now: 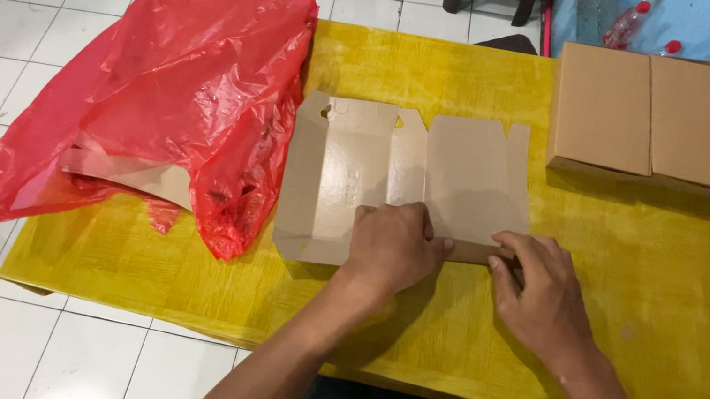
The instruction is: The person folds and assembles cardboard food boxes by hand on a table, including tucking in flaps and stacking the completed boxes.
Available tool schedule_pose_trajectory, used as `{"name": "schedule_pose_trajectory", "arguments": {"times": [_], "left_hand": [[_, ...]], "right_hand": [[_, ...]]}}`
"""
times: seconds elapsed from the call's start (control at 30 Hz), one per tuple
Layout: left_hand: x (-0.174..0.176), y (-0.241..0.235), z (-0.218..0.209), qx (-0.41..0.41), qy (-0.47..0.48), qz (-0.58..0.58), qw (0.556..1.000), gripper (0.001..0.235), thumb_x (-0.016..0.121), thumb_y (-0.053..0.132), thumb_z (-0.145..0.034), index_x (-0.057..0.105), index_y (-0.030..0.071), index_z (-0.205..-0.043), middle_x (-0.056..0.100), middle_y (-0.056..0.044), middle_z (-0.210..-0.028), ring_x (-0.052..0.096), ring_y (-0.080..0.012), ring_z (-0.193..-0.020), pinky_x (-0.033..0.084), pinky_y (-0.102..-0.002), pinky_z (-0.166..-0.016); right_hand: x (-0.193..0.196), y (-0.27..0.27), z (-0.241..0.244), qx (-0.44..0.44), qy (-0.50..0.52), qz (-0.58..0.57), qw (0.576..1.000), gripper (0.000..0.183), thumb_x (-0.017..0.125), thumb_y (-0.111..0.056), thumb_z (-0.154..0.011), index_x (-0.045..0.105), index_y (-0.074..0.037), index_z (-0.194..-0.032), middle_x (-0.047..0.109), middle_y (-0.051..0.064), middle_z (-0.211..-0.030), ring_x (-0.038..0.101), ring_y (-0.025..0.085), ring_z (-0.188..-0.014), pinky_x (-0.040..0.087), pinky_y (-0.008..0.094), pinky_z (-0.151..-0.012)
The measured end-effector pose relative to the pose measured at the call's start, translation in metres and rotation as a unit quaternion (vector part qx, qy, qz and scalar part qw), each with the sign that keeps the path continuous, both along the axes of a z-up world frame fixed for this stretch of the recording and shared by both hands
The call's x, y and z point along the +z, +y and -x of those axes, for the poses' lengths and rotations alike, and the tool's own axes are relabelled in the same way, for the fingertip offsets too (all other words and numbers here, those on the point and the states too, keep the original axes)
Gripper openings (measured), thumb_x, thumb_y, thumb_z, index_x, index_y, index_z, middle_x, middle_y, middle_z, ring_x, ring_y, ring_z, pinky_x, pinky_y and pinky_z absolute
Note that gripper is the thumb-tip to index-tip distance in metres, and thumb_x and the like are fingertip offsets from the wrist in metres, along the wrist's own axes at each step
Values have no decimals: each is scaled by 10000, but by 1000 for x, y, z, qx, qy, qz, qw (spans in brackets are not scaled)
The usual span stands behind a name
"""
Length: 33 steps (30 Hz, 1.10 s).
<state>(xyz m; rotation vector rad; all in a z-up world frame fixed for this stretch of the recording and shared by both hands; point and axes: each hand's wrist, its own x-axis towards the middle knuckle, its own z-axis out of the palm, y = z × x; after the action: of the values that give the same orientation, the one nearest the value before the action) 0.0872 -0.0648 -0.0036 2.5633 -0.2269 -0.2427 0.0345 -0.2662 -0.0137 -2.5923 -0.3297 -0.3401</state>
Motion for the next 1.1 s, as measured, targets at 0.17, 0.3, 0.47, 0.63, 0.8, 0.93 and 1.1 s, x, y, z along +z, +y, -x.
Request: {"name": "schedule_pose_trajectory", "arguments": {"times": [0.17, 0.3, 0.47, 0.63, 0.8, 0.93, 1.1], "left_hand": [[2, -2, 1, 54, -62, -42, 996, 597, 873, 500, -677, 670, 28, -980, 723, -149, -896, 701, -322, -846, 427, -469, -907], [-1, -3, 10, 36, -89, -36, 995, 484, 844, 446, -754, 665, 57, -979, 713, -131, -964, 674, -336, -933, 423, -485, -956], [-3, -1, 46, -67, -246, -85, 963, 249, 758, 289, -859, 683, 89, -988, 686, -87, -994, 598, -315, -1108, 281, -611, -1148], [-9, 6, 72, -113, -258, -124, 951, 588, 700, 404, -839, 636, 13, -1272, 622, -115, -1210, 504, -341, -1285, 205, -638, -1179], [-16, 8, 77, -134, -213, -113, 961, 823, 661, 536, -863, 529, -51, -1424, 558, -169, -1356, 431, -384, -1377, 167, -629, -1210], [-17, 8, 82, -119, -225, -82, 964, 822, 658, 559, -865, 530, -67, -1381, 538, -196, -1396, 406, -426, -1380, 123, -671, -1177], [-14, 12, 86, -115, -227, -79, 964, 831, 681, 560, -863, 539, -57, -1401, 555, -171, -1394, 417, -423, -1380, 118, -683, -1187]], "right_hand": [[2, 6, 2, 0, -42, 24, 999, 195, 719, -92, -861, 733, -27, -1044, 667, 133, -1094, 617, 312, -1072, 493, 432, -957], [0, 12, 5, -18, -71, 97, 993, 206, 739, -116, -841, 774, -30, -1024, 660, 122, -1093, 581, 330, -1104, 468, 451, -966], [-1, 16, 13, -14, -95, 152, 984, 250, 711, -157, -862, 765, -34, -1073, 677, 105, -1115, 578, 322, -1134, 457, 461, -1004], [0, 22, 21, -31, -97, 175, 979, 337, 681, -195, -887, 742, -24, -1171, 678, 116, -1138, 581, 320, -1164, 455, 467, -1018], [-1, 28, 23, -45, -47, 186, 980, 340, 657, -200, -888, 712, -54, -1190, 668, 137, -1161, 580, 326, -1196, 455, 471, -1029], [-1, 34, 27, -65, -49, 210, 974, 352, 650, -203, -896, 696, -52, -1210, 652, 152, -1189, 560, 337, -1206, 447, 484, -1034], [-1, 44, 31, -71, -73, 201, 974, 342, 651, -175, -889, 692, -27, -1194, 632, 147, -1251, 521, 356, -1254, 446, 485, -1041]]}}
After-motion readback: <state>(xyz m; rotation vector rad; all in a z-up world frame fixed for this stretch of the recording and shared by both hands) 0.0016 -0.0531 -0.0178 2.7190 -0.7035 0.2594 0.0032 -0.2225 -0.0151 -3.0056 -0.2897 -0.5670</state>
